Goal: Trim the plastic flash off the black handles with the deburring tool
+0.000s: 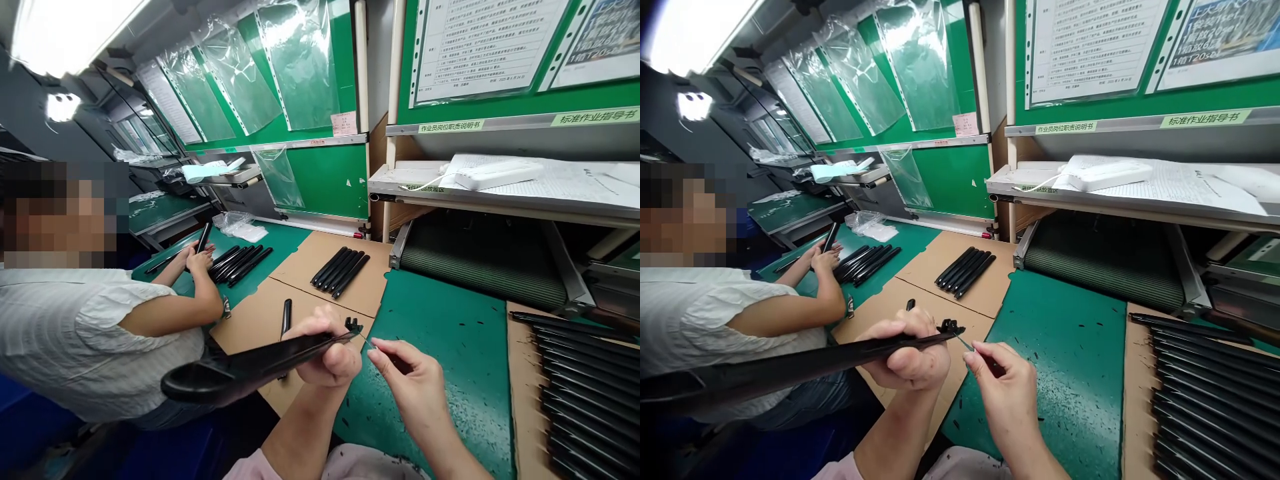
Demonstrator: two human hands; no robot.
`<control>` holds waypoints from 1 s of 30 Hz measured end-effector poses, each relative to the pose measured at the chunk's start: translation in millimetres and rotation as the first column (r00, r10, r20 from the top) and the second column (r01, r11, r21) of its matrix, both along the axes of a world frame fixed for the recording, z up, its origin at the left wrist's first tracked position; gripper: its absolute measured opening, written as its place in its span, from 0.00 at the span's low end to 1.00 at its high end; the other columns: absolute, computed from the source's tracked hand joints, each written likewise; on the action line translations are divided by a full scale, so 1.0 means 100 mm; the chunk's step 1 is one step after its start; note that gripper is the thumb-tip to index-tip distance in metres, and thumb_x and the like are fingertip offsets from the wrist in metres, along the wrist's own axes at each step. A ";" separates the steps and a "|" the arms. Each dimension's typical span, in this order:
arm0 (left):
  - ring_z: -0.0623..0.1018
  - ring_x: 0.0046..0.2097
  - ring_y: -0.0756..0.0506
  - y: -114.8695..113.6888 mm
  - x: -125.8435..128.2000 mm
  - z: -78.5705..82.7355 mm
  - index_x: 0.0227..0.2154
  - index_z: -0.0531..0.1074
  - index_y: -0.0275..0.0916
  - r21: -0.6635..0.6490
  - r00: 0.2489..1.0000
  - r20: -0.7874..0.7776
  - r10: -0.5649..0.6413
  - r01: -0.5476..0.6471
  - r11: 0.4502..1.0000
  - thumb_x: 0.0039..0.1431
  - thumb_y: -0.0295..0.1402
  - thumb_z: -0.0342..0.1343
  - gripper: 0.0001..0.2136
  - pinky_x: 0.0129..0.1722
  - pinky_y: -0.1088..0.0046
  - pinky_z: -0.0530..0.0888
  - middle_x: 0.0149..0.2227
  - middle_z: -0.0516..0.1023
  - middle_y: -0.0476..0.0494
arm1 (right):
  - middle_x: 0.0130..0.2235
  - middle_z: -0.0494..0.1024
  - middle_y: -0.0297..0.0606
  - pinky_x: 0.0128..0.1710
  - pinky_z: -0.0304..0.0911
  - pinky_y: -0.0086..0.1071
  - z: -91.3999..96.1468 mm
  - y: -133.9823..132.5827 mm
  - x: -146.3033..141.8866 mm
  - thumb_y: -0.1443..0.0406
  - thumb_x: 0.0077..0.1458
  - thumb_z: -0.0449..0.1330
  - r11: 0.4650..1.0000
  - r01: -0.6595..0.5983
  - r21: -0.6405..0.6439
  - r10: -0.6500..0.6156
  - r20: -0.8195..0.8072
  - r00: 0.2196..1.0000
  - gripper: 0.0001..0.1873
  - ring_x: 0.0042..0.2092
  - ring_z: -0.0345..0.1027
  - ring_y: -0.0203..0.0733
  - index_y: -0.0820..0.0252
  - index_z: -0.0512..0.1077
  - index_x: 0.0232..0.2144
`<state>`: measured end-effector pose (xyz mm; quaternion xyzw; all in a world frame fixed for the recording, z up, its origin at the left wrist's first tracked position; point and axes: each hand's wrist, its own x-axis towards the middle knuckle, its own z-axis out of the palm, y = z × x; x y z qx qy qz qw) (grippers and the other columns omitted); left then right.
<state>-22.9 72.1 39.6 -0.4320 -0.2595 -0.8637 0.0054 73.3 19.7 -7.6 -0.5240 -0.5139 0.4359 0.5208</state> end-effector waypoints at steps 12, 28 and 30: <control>0.50 0.15 0.57 0.15 -0.01 0.11 0.33 0.65 0.40 -0.500 0.563 0.689 -0.456 0.825 0.262 0.61 0.50 0.52 0.17 0.13 0.82 0.50 0.18 0.51 0.60 | 0.27 0.71 0.34 0.27 0.54 0.30 0.00 0.19 0.38 0.55 0.69 0.45 0.903 -0.217 0.372 0.036 0.437 0.899 0.21 0.26 0.62 0.35 0.60 0.71 0.32; 0.51 0.14 0.56 0.07 0.06 -0.01 0.32 0.65 0.39 -0.487 0.442 0.734 -0.515 0.872 0.055 0.61 0.51 0.50 0.18 0.12 0.83 0.51 0.15 0.52 0.60 | 0.27 0.69 0.31 0.27 0.50 0.30 0.18 0.25 0.40 0.45 0.60 0.54 0.954 -0.183 0.236 0.017 0.570 0.822 0.24 0.28 0.61 0.35 0.57 0.66 0.27; 0.50 0.14 0.56 0.07 0.05 -0.01 0.33 0.65 0.39 -0.477 0.434 0.738 -0.517 0.877 0.055 0.62 0.51 0.50 0.17 0.12 0.83 0.51 0.15 0.52 0.60 | 0.34 0.72 0.34 0.31 0.55 0.31 0.17 0.25 0.44 0.51 0.67 0.47 0.967 -0.139 0.214 0.000 0.546 0.838 0.19 0.34 0.66 0.38 0.56 0.71 0.37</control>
